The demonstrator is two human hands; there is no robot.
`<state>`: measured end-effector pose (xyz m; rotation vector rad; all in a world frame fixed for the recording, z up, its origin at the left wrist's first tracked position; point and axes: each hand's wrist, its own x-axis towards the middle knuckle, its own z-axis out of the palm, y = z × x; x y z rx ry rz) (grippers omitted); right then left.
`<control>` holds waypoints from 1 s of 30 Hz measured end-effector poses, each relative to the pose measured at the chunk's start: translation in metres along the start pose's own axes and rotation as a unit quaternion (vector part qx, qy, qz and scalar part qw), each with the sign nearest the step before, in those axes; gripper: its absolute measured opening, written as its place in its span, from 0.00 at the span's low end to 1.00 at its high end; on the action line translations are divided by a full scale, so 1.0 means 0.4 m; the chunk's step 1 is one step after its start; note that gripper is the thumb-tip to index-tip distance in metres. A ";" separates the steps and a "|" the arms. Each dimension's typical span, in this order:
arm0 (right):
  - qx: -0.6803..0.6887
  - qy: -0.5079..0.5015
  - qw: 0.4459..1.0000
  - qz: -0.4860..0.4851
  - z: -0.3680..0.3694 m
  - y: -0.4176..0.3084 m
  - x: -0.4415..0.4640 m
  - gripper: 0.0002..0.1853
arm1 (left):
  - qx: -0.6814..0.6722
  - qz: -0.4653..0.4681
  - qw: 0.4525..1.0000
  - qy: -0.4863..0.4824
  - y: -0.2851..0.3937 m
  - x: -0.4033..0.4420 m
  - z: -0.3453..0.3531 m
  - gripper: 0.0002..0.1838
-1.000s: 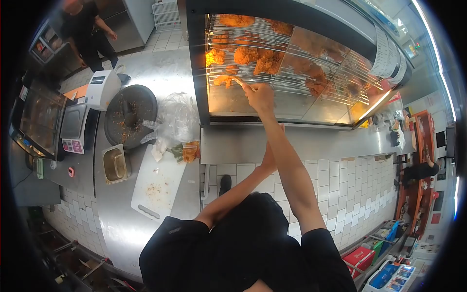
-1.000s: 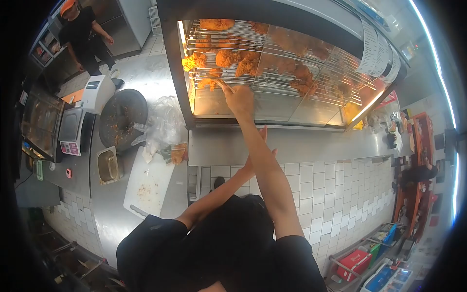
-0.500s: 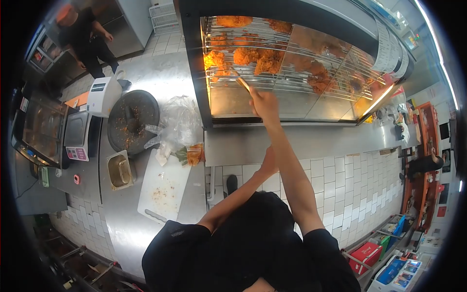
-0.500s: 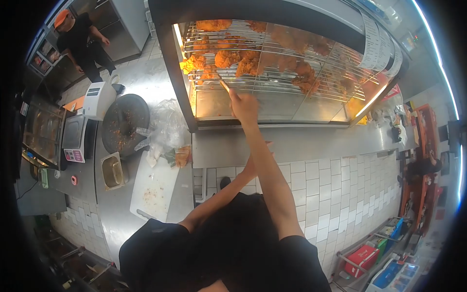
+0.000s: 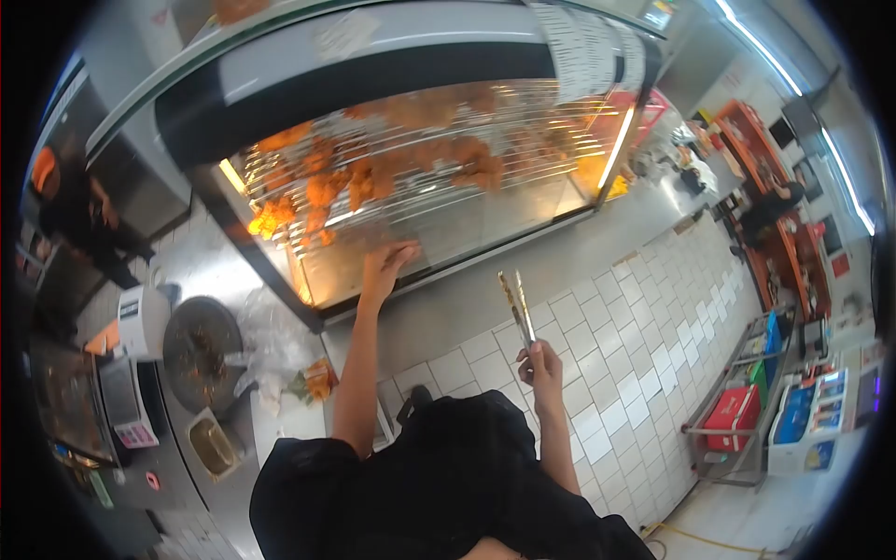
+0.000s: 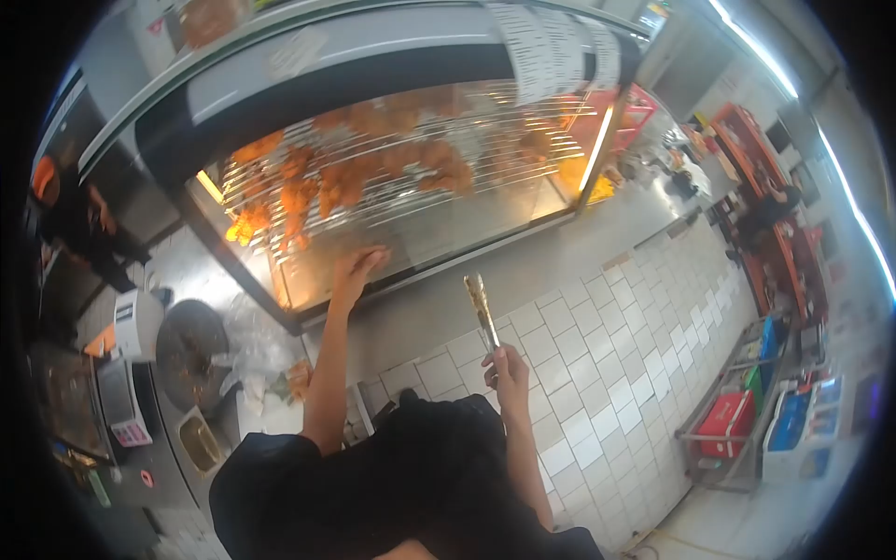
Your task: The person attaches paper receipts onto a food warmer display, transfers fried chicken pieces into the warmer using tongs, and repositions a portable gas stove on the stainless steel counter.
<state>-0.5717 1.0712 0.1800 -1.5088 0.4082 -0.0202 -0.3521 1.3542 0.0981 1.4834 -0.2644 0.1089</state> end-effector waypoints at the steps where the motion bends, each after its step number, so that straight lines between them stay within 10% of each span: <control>1: 0.007 0.011 1.000 -0.007 -0.007 0.027 0.006 0.22 | 0.003 -0.006 1.000 0.026 0.002 -0.006 0.003 0.11; 7: 0.045 0.055 0.996 0.056 -0.056 0.115 0.023 0.21 | 0.106 -0.057 0.985 0.127 0.047 -0.121 -0.028 0.16; 9: 0.051 0.042 0.996 0.055 -0.091 0.153 0.057 0.20 | 0.250 0.077 0.861 0.437 0.093 -0.165 0.058 0.28; 13: 0.031 -0.017 0.996 0.079 -0.130 0.163 0.143 0.20 | 0.334 0.087 0.830 0.438 0.120 -0.173 0.324 0.40; 15: 0.034 -0.021 0.995 0.089 -0.145 0.151 0.199 0.20 | 0.209 -0.051 0.925 0.312 0.049 -0.124 0.433 0.44; 18: 0.028 -0.116 0.992 0.041 -0.192 0.162 0.308 0.19 | 0.149 -0.042 0.918 0.365 -0.004 0.014 0.493 0.46; 30: -0.031 -0.228 0.972 0.042 -0.540 0.161 0.530 0.17 | 0.284 -0.025 0.802 0.524 -0.123 0.000 0.289 0.42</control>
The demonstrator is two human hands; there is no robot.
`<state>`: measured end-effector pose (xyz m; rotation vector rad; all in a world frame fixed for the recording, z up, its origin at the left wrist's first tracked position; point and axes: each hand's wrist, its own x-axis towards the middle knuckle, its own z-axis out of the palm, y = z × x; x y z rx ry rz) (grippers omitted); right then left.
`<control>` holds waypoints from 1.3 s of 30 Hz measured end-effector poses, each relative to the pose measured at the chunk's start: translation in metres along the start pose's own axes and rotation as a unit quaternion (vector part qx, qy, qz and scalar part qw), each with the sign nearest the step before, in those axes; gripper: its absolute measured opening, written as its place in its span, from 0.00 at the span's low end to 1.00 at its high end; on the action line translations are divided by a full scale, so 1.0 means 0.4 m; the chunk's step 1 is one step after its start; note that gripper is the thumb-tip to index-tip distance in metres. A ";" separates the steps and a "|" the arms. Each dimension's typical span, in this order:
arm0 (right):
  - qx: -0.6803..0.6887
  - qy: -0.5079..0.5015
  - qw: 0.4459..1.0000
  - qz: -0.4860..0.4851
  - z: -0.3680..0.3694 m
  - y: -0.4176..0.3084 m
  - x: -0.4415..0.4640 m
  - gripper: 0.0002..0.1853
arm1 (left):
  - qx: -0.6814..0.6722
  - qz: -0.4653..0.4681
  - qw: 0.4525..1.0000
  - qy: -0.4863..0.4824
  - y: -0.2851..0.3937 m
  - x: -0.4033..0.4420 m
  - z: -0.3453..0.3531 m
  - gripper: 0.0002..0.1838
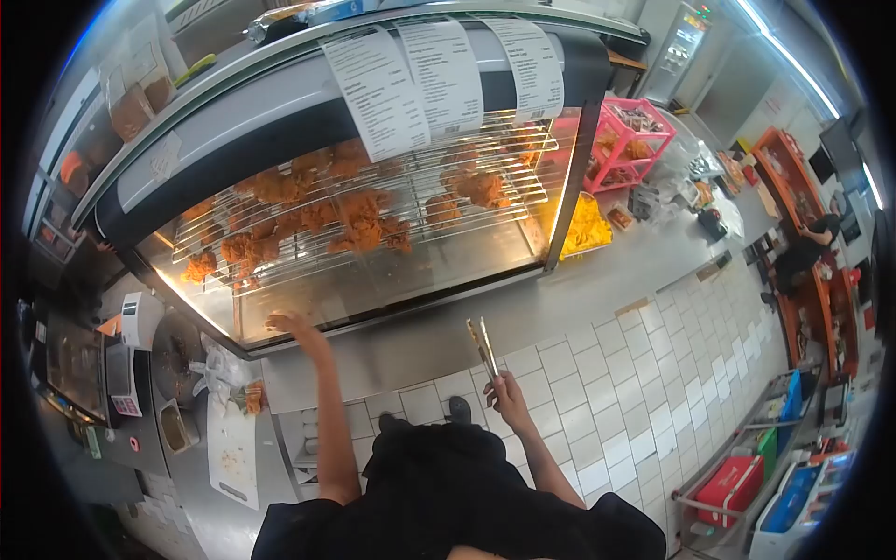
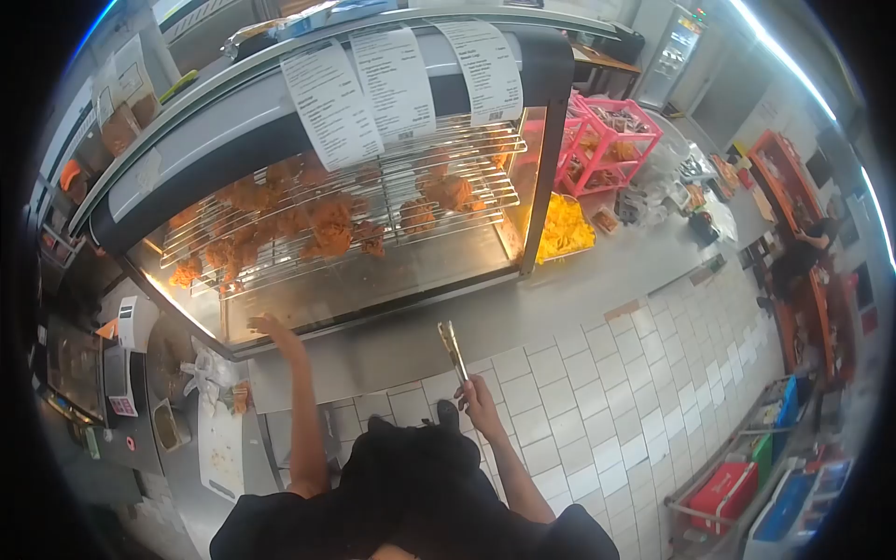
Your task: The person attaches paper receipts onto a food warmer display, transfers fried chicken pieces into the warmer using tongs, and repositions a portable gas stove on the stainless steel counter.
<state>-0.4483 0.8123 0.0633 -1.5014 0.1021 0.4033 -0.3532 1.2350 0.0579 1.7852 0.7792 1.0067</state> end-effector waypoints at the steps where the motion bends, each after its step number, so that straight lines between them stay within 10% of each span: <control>1: 0.001 -0.018 1.000 0.023 -0.021 0.012 0.009 0.17 | 0.004 0.001 1.000 0.008 0.009 0.002 -0.030 0.42; 8: -0.072 -0.210 0.975 -0.002 -0.011 0.128 0.109 0.20 | 0.049 0.039 0.996 0.062 0.258 -0.171 -0.256 0.12; 15: -0.221 -0.435 0.871 -0.061 0.205 0.231 0.129 0.23 | -0.029 -0.101 0.994 -0.018 0.041 -0.541 -0.533 0.07; 23: -0.326 -0.606 0.714 -0.129 0.615 0.362 -0.125 0.25 | 0.071 -0.285 0.956 0.003 0.116 -0.995 -0.861 0.24; 28: -0.267 -0.525 0.766 -0.259 0.923 0.557 -0.367 0.24 | -0.006 -0.258 0.963 0.083 0.072 -1.255 -1.128 0.08; 39: -0.374 -0.363 0.811 -0.265 1.367 0.739 -0.678 0.27 | 0.011 -0.346 0.910 0.230 0.042 -1.579 -1.704 0.16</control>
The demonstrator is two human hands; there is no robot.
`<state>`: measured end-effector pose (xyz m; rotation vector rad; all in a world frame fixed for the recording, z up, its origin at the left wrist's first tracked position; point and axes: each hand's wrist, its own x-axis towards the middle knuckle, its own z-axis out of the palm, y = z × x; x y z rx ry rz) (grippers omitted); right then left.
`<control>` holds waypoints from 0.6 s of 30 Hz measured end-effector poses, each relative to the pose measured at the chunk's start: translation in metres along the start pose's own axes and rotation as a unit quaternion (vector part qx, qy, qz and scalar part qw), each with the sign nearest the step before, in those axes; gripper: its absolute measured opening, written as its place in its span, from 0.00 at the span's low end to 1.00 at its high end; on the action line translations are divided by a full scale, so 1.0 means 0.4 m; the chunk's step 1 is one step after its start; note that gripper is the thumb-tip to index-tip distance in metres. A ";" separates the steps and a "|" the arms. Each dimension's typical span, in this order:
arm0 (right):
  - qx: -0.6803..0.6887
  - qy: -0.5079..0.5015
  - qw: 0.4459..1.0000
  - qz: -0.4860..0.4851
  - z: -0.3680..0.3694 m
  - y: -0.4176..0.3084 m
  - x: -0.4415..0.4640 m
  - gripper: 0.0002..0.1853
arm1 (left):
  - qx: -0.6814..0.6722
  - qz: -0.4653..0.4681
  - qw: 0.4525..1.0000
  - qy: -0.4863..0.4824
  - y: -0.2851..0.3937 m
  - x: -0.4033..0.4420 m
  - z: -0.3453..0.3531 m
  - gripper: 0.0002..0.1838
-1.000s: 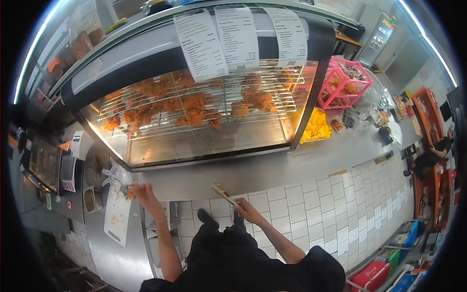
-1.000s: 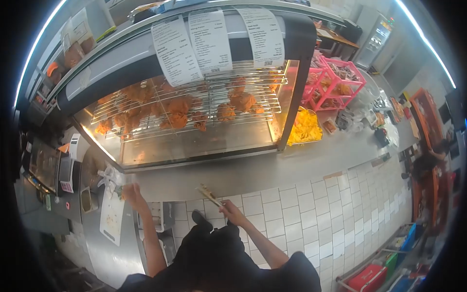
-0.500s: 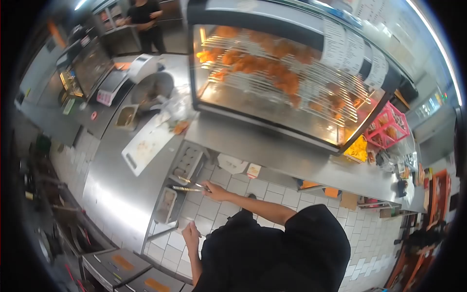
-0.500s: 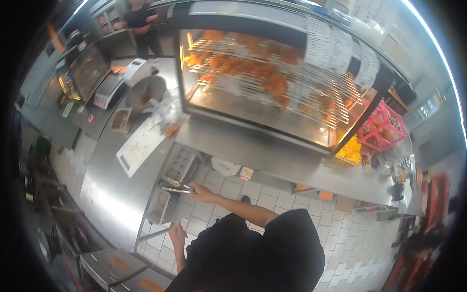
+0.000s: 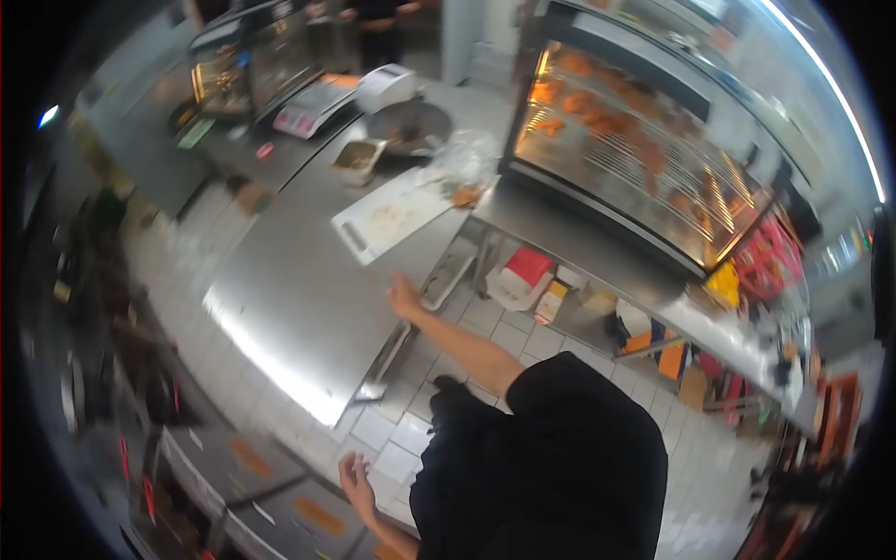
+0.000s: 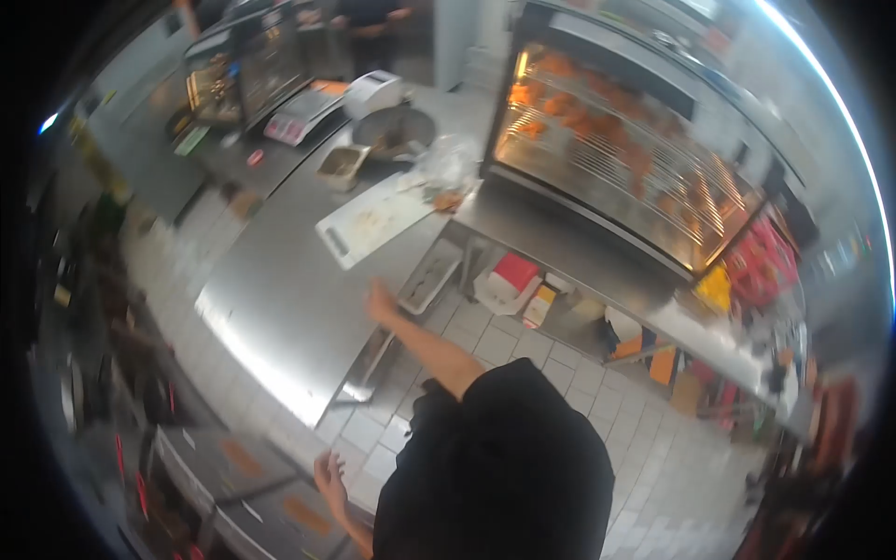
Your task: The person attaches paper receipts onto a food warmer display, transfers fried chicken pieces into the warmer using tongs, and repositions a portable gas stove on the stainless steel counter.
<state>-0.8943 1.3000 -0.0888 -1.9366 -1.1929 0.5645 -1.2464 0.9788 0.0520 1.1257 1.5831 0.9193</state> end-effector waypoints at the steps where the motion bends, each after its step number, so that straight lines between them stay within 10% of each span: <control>1: 0.002 0.039 0.999 0.005 0.047 0.018 0.021 0.28 | -0.020 -0.023 1.000 -0.004 0.000 0.011 -0.026 0.17; 6: 0.103 0.038 0.994 0.023 0.009 -0.118 -0.006 0.40 | 0.021 -0.034 0.997 -0.060 0.009 0.189 -0.079 0.19; 18: 0.003 0.145 0.988 -0.044 0.179 -0.183 -0.334 0.29 | 0.050 0.121 0.964 -0.233 0.265 0.583 -0.117 0.13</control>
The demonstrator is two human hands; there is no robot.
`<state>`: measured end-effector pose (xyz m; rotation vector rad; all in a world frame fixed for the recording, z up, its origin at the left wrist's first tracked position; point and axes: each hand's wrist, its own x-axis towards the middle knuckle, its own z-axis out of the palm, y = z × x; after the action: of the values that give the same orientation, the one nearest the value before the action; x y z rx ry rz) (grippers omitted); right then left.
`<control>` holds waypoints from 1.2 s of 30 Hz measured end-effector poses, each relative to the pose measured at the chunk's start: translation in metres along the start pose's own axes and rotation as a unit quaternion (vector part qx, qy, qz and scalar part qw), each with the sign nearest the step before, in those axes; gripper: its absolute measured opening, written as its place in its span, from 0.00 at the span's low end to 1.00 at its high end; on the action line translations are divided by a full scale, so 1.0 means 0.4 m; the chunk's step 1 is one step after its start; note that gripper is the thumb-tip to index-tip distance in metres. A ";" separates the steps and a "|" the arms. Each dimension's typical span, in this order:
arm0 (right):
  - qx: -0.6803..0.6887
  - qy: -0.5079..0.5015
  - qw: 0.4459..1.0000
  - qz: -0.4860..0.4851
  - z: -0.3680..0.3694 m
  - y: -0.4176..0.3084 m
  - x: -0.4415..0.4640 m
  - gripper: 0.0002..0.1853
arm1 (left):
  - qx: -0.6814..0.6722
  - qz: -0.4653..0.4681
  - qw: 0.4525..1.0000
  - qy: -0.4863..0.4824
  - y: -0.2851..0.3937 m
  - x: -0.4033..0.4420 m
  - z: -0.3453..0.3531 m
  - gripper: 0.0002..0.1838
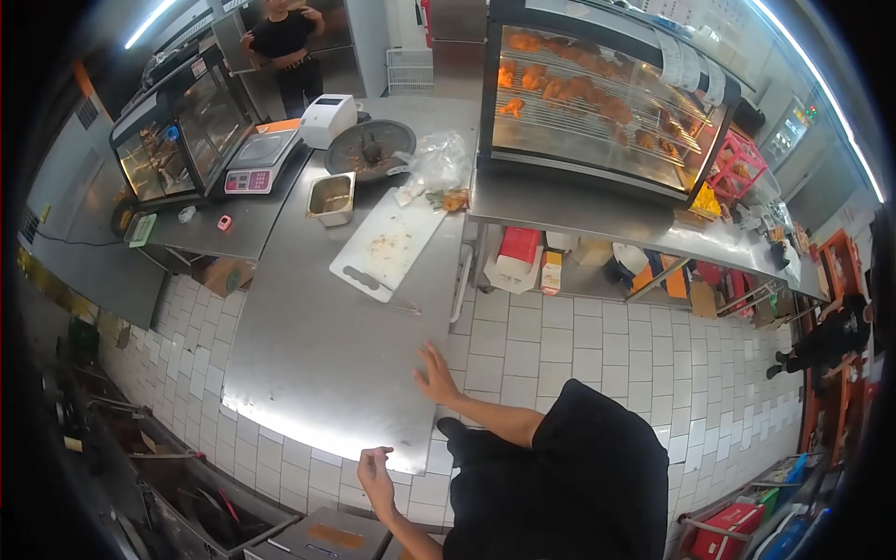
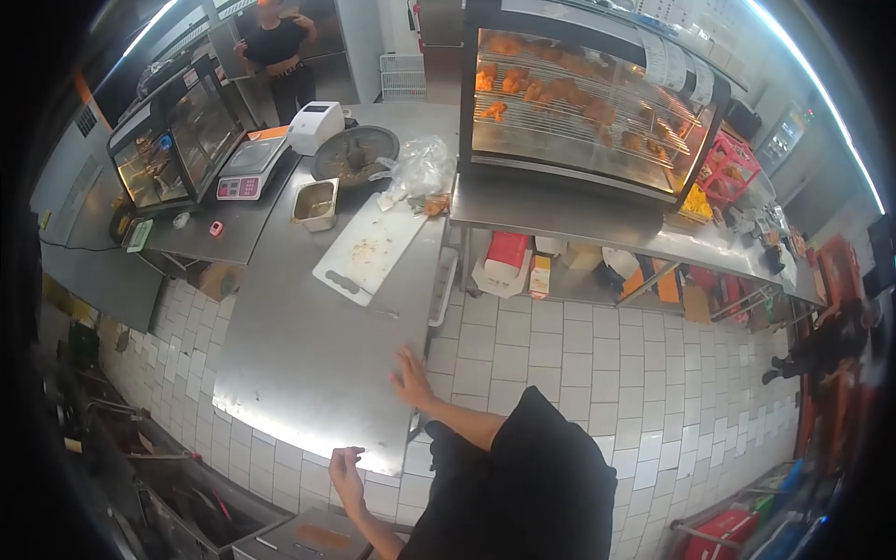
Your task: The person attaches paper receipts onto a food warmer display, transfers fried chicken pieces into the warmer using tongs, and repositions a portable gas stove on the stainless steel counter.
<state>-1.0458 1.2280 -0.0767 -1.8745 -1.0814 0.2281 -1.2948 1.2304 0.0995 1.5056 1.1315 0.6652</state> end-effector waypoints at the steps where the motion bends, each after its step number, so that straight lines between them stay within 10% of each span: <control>1: -0.001 0.003 1.000 0.003 0.017 -0.002 0.010 0.29 | -0.017 -0.019 1.000 -0.005 -0.032 0.014 -0.019 0.14; 13: -0.092 -0.008 0.995 -0.042 0.085 -0.216 -0.032 0.26 | -0.172 0.006 0.979 -0.113 0.129 0.155 -0.278 0.10; 22: -0.111 0.123 0.985 0.037 0.355 -0.339 -0.132 0.23 | -0.136 0.310 0.926 -0.166 0.473 0.274 -0.779 0.06; 27: -0.266 0.049 0.960 0.072 0.360 -0.410 -0.136 0.24 | 0.111 0.618 0.777 -0.046 0.723 0.265 -0.984 0.13; 36: -0.273 0.052 0.952 0.130 0.384 -0.554 -0.060 0.24 | -0.004 0.748 0.656 0.096 0.725 0.457 -1.333 0.08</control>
<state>-1.2744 1.3463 0.0071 -2.4983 -0.8770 -0.0315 -1.6006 1.6312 0.4836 2.1939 -0.3262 1.9243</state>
